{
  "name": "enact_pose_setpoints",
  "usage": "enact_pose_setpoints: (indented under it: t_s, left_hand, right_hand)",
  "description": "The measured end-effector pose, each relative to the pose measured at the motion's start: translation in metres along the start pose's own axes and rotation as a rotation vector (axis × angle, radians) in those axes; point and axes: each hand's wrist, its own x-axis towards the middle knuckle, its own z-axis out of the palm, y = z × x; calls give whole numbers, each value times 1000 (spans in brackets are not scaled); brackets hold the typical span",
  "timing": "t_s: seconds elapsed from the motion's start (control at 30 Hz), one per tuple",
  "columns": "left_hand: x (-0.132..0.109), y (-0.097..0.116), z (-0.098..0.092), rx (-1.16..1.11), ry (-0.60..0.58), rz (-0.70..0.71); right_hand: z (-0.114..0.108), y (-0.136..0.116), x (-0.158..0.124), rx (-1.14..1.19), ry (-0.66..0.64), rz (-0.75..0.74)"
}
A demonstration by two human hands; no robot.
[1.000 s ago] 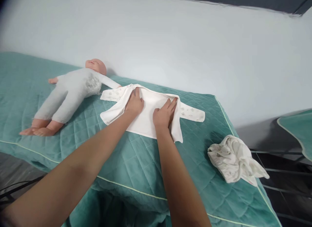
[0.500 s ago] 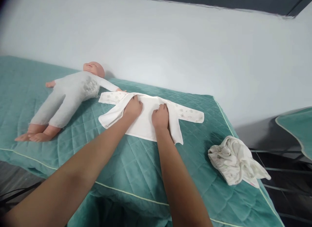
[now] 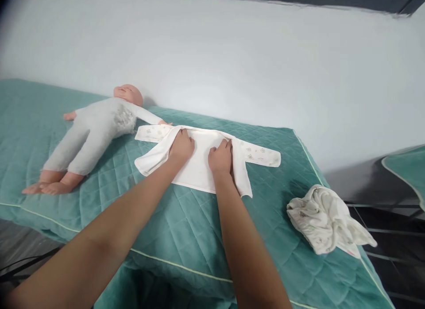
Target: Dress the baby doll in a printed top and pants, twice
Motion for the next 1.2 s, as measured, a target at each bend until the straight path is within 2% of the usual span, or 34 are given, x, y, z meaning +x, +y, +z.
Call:
enact_pose_setpoints:
  t_s: [0.13,0.3,0.5,0.6,0.97,1.2]
  left_hand:
    - [0,-1,0,-3,6,17]
    - [0,-2,0,-22,-29,115]
    - [-2,-1,0,-4,-32,279]
    - [-4,0,-1,3,-79,299]
    - [-6,2,-4,52,-134,294]
    - [-17,4,-7,54,-151,356]
  right_hand:
    - [0,1,2,12,-13,-2]
    - [1,0,0,-36,-24,-30]
    - [1,-5,-8,-113,-98,-295]
    - [1,-6,-10,-102,-124,-350]
    - [-5,-11,-13,-164,-188,-385]
    - [-5,-15,-25,-259,-240,-357]
